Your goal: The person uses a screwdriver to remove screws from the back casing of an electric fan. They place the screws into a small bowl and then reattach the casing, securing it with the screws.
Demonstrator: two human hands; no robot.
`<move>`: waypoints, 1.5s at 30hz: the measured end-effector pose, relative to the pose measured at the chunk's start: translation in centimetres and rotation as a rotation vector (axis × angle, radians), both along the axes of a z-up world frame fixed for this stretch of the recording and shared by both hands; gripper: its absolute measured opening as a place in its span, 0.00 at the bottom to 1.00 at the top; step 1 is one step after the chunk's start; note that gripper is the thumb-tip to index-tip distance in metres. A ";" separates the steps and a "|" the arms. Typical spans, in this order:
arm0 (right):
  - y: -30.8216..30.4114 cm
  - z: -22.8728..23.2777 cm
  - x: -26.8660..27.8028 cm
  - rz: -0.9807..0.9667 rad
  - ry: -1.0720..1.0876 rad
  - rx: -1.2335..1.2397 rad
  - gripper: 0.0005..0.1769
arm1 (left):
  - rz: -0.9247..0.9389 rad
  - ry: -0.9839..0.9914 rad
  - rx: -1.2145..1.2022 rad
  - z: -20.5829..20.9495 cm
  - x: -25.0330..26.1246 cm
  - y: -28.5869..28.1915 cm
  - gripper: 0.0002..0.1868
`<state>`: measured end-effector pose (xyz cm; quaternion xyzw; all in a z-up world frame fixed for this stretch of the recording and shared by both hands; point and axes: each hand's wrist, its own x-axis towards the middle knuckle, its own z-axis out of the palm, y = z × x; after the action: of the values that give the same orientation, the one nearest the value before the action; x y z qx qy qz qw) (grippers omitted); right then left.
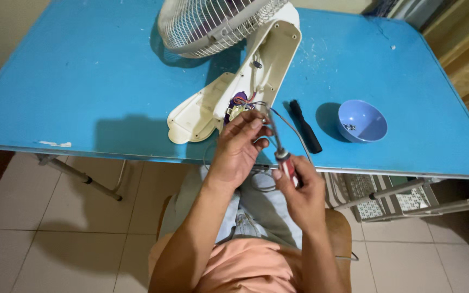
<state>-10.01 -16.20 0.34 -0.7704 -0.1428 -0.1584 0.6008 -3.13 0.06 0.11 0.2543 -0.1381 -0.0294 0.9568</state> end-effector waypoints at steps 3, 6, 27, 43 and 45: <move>0.2 0.1 -0.7 0.015 0.045 -0.053 0.19 | 0.015 -0.021 -0.011 0.4 -0.2 1.1 0.08; 0.4 0.4 -0.9 0.001 0.002 -0.134 0.19 | 0.070 -0.053 -0.026 0.6 -0.1 1.7 0.07; 0.1 0.4 -1.2 0.055 0.058 -0.174 0.19 | 0.206 -0.093 0.128 0.4 0.2 3.3 0.08; 0.0 -1.5 -0.9 0.100 0.242 0.051 0.17 | 0.165 0.003 0.048 -0.6 1.3 1.0 0.08; -0.2 -1.6 -0.6 0.051 0.261 0.006 0.17 | 0.115 0.050 0.015 -1.0 2.0 0.2 0.09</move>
<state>-10.59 -16.37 -1.24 -0.7787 -0.0824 -0.0420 0.6206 -1.10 0.24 -0.88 0.2680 -0.0989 0.0181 0.9581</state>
